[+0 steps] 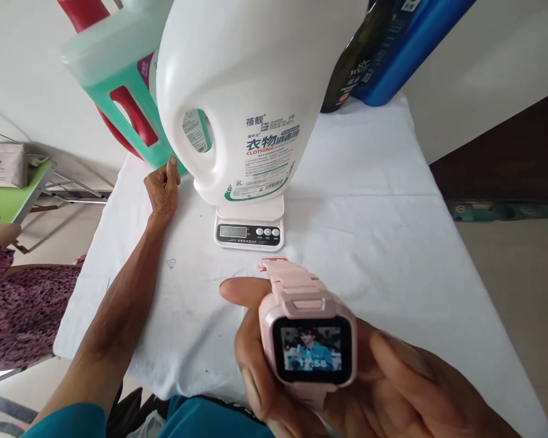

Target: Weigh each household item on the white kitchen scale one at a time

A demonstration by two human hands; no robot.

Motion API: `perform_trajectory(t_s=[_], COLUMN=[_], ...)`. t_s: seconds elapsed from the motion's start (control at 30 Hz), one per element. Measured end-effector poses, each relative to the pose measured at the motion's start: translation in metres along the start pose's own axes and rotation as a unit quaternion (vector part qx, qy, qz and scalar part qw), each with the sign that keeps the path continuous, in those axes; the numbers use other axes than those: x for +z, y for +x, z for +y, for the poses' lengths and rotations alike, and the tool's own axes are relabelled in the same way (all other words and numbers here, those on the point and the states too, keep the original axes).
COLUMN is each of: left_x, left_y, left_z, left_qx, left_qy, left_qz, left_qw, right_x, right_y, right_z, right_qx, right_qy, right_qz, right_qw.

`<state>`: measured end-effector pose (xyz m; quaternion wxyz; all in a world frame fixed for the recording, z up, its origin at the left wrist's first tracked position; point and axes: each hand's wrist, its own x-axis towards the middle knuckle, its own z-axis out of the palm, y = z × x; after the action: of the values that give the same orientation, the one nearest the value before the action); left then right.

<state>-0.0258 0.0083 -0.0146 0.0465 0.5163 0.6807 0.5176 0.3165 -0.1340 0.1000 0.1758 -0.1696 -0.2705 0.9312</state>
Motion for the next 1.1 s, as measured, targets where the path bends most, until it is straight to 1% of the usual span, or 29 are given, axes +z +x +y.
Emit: perform_trajectory(t_s=[0.1,0.23,0.3,0.33,0.37,0.4,0.43,0.47,0.5,0.57,0.6,0.63,0.67,0.73,0.8,0.87,0.93,1.03,1.1], left_x=[0.000,0.000,-0.001,-0.002,-0.003,-0.004,-0.004,-0.005,-0.006,-0.009,-0.010,-0.012,-0.013,-0.017,-0.020,-0.023,-0.024,-0.024,-0.022], left_y=[0.000,-0.001,0.000,0.000,0.001,0.001,0.002,0.002,0.003,0.003,0.003,0.003,0.004,0.004,0.005,0.006,0.007,0.008,0.007], left_z=[-0.001,-0.002,-0.002,-0.001,-0.001,0.001,0.003,0.006,0.009,0.019,0.025,0.032,0.039,0.053,0.067,0.079,0.090,0.105,0.113], left_qx=[-0.002,0.004,0.000,-0.001,-0.001,-0.001,-0.002,-0.003,-0.007,-0.016,-0.021,-0.025,-0.029,-0.033,-0.027,-0.009,0.020,0.060,0.072], left_qy=[-0.002,-0.011,-0.023,-0.032,-0.040,-0.049,-0.057,-0.065,-0.072,-0.088,-0.099,-0.111,-0.124,-0.148,-0.162,-0.164,-0.162,-0.166,-0.164], left_qz=[0.000,-0.002,0.001,0.007,0.014,0.021,0.026,0.029,0.029,0.029,0.030,0.031,0.029,0.023,0.022,0.029,0.040,0.038,0.022], left_qw=[1.000,1.000,1.000,0.999,0.999,0.999,0.998,0.997,0.997,0.996,0.994,0.993,0.991,0.988,0.986,0.986,0.986,0.984,0.984], right_x=[-0.002,-0.004,-0.003,-0.003,-0.004,-0.004,-0.005,-0.006,-0.008,-0.014,-0.018,-0.022,-0.027,-0.036,-0.044,-0.050,-0.055,-0.063,-0.068], right_y=[0.005,0.012,0.017,0.021,0.026,0.031,0.037,0.043,0.050,0.062,0.068,0.073,0.077,0.081,0.081,0.077,0.071,0.064,0.064], right_z=[0.002,0.001,-0.003,-0.004,-0.004,-0.002,0.001,0.008,0.017,0.040,0.054,0.066,0.078,0.094,0.103,0.108,0.114,0.130,0.139], right_qx=[-0.017,-0.034,-0.039,-0.039,-0.037,-0.031,-0.024,-0.017,-0.012,-0.021,-0.031,-0.040,-0.051,-0.085,-0.122,-0.141,-0.158,-0.215,-0.261], right_qy=[0.008,-0.018,-0.085,-0.144,-0.218,-0.301,-0.385,-0.467,-0.541,-0.670,-0.725,-0.767,-0.794,-0.816,-0.827,-0.841,-0.858,-0.873,-0.867], right_qz=[-0.024,-0.043,-0.034,-0.027,-0.019,-0.014,-0.010,-0.007,-0.008,0.001,-0.001,-0.006,-0.003,0.019,0.029,0.040,0.060,0.102,0.156], right_qw=[1.000,0.998,0.995,0.988,0.975,0.953,0.922,0.884,0.841,0.742,0.688,0.640,0.606,0.571,0.548,0.520,0.486,0.427,0.395])
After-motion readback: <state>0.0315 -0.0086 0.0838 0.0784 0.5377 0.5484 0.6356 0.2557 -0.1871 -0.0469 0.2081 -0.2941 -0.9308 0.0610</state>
